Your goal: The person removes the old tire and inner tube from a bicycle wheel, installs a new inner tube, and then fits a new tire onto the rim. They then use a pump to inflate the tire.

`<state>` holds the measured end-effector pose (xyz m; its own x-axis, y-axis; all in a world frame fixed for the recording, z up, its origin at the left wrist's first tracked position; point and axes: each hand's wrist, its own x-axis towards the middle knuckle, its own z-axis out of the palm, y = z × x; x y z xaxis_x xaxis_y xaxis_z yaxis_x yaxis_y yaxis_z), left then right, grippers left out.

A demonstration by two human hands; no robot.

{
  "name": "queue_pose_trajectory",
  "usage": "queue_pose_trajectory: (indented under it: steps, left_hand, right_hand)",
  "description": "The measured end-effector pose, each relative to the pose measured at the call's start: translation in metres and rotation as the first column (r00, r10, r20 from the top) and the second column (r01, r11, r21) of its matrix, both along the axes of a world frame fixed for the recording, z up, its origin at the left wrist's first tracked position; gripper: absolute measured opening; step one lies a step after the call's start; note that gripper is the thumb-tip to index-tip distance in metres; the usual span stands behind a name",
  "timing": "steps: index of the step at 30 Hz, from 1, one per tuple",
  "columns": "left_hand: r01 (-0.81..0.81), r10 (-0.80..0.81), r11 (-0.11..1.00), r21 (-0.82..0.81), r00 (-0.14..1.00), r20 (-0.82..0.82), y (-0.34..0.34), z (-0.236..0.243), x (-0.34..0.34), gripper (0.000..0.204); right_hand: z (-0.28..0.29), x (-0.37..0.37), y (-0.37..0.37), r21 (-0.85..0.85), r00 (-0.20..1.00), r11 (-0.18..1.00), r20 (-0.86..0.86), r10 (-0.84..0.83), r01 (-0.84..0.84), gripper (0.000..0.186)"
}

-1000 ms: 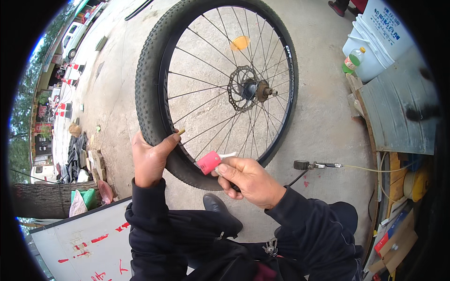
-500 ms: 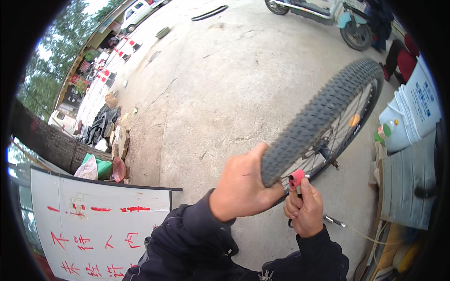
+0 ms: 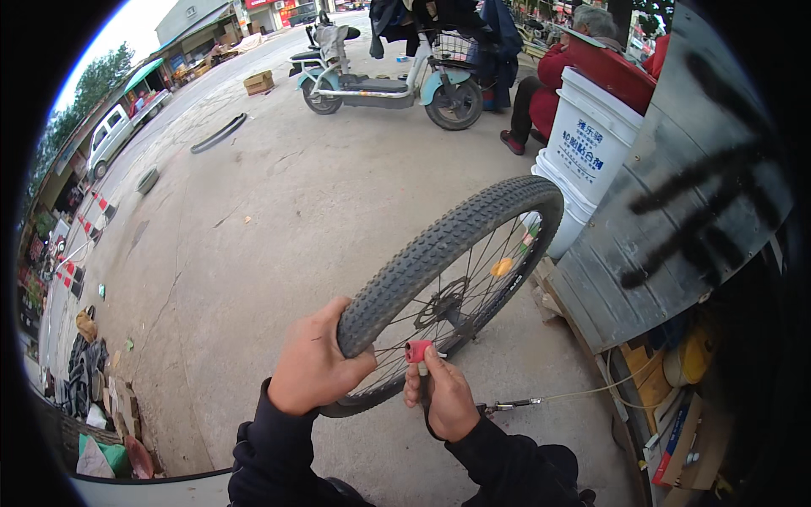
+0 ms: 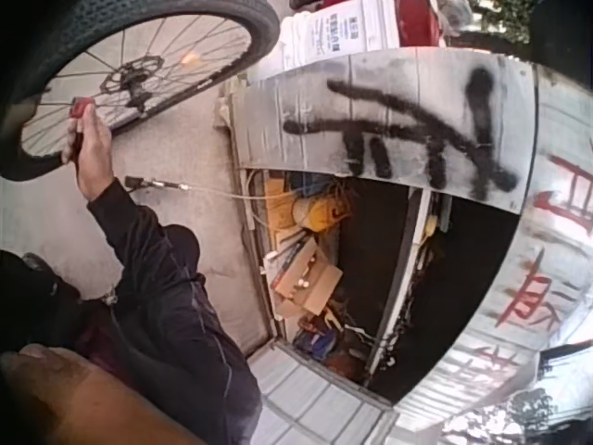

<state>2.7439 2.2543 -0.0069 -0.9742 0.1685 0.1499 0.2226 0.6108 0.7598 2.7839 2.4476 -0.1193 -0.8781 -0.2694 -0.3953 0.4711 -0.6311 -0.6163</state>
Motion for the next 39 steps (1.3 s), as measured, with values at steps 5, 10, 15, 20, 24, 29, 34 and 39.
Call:
queue_pose_trajectory:
  steps: [5,10,15,20,24,29,34,39]
  left_hand:
    - [-0.218,0.196,0.963,0.16,0.97,0.142,-0.005,-0.017,0.018,0.028]
    - [-0.204,0.184,0.957,0.207,0.976,0.113,-0.004,-0.025,0.027,0.028]
    - [-0.142,0.121,0.973,0.184,0.985,0.125,-0.023,-0.035,0.029,0.037]
    - [-0.01,0.006,0.989,0.147,1.0,0.027,-0.055,-0.064,0.009,0.04]
    - [-0.09,0.09,0.984,0.152,0.996,0.007,-0.063,-0.069,0.003,0.054]
    - [-0.13,0.124,0.981,0.142,0.991,0.05,-0.048,-0.058,0.004,0.053]
    - [-0.173,0.163,0.975,0.138,0.983,0.081,-0.05,-0.056,0.007,0.058]
    - [-0.141,0.136,0.987,0.075,0.988,0.077,-0.041,-0.048,0.003,0.062]
  right_hand:
    - [-0.001,0.0,0.012,0.082,0.991,0.988,-0.002,0.132,-0.132,0.044]
    - [0.002,-0.001,0.007,0.021,0.987,0.987,-0.024,0.162,-0.161,0.049]
    - [-0.008,0.004,-0.011,-0.041,0.984,0.994,-0.15,0.098,-0.105,0.057]
    - [-0.027,-0.005,-0.038,-0.007,0.97,0.996,-0.228,0.085,-0.089,0.065]
    - [-0.02,-0.009,-0.052,0.008,0.957,0.999,-0.287,-0.036,0.04,0.053]
    - [-0.005,0.011,-0.04,-0.005,0.952,1.0,-0.305,-0.018,0.017,0.035]
    - [-0.025,0.001,-0.045,0.1,0.974,0.993,-0.208,0.086,-0.066,0.038]
    - [-0.039,-0.018,-0.056,0.03,0.965,0.997,-0.256,-0.062,0.072,0.059]
